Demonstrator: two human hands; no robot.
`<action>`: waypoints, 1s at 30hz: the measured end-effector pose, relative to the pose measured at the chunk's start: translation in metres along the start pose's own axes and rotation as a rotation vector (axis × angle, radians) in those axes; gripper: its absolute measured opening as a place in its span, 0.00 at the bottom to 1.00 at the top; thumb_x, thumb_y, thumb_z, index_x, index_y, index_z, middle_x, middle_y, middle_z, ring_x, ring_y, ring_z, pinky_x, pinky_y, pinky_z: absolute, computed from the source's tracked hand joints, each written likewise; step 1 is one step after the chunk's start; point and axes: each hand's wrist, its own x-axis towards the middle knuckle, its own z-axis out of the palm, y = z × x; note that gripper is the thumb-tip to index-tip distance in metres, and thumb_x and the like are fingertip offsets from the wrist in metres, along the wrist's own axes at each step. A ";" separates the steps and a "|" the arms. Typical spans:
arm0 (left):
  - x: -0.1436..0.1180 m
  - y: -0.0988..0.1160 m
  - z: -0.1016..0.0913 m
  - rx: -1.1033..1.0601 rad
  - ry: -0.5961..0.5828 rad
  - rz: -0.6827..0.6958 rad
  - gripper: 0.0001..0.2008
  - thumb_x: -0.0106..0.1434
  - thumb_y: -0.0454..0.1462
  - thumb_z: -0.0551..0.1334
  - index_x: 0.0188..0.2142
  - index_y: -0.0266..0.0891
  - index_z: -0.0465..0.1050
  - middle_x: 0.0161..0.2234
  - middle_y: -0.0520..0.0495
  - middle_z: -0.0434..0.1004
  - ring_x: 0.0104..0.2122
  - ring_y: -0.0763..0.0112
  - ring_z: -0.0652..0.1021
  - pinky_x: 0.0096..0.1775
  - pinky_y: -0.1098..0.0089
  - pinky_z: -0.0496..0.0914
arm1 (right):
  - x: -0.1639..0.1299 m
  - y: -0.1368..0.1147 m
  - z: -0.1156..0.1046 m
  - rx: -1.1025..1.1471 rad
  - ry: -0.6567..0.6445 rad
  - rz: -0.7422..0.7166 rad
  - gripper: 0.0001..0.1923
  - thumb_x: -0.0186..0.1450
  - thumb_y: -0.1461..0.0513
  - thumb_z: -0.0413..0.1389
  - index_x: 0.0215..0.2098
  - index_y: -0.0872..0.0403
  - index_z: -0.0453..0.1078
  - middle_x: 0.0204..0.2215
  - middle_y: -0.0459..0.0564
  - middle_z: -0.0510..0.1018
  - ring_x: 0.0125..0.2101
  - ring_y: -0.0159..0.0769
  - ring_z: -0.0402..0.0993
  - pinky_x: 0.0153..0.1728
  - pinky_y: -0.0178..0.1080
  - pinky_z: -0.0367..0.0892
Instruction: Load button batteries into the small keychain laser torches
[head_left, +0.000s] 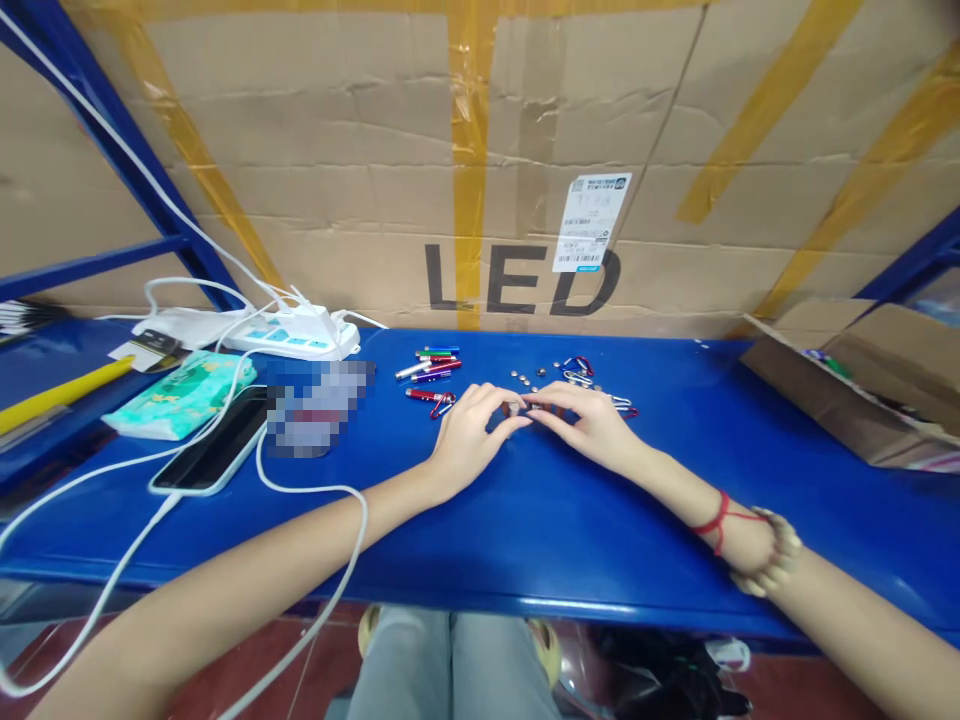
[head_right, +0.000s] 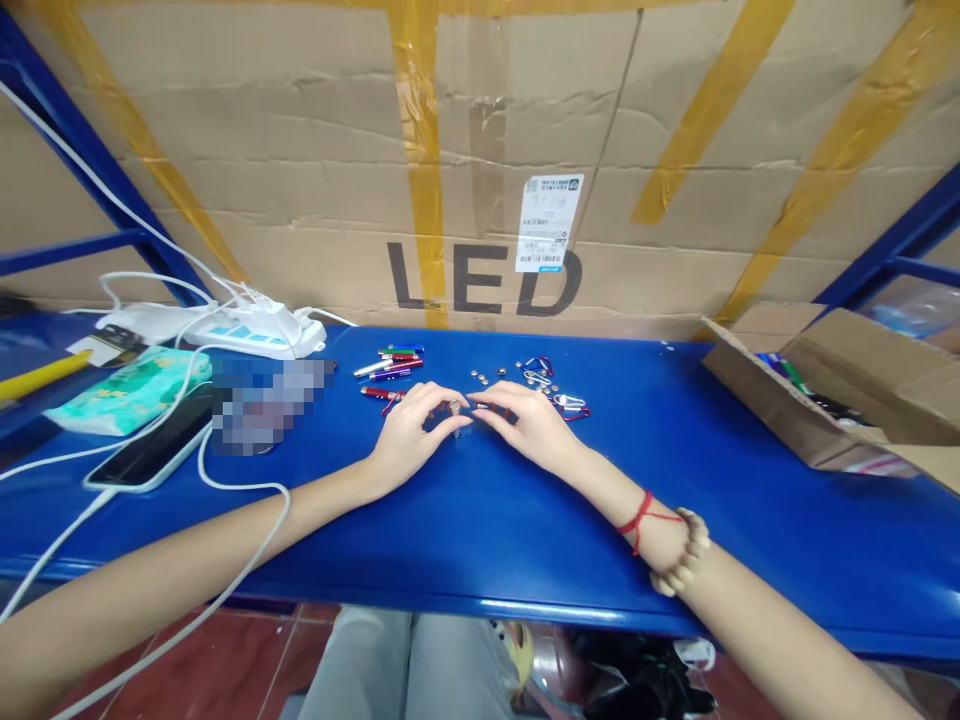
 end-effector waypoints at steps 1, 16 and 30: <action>0.001 -0.001 0.000 0.011 0.007 0.003 0.08 0.60 0.30 0.66 0.37 0.40 0.69 0.33 0.53 0.69 0.36 0.68 0.69 0.39 0.72 0.63 | 0.000 -0.001 0.000 0.025 -0.002 0.014 0.11 0.63 0.59 0.54 0.40 0.55 0.74 0.33 0.53 0.78 0.33 0.36 0.73 0.35 0.39 0.70; 0.012 -0.007 -0.014 0.038 0.323 0.052 0.06 0.62 0.28 0.63 0.37 0.39 0.70 0.32 0.53 0.69 0.35 0.68 0.68 0.40 0.71 0.62 | 0.022 -0.022 0.030 0.441 0.072 0.272 0.11 0.55 0.56 0.60 0.33 0.54 0.77 0.34 0.52 0.78 0.36 0.39 0.75 0.36 0.42 0.72; 0.013 -0.014 -0.013 0.201 0.172 0.135 0.06 0.62 0.33 0.63 0.39 0.40 0.71 0.37 0.48 0.69 0.41 0.62 0.68 0.46 0.63 0.60 | 0.016 -0.024 0.034 0.240 -0.032 0.052 0.08 0.61 0.57 0.56 0.31 0.53 0.73 0.37 0.51 0.76 0.38 0.37 0.74 0.32 0.37 0.72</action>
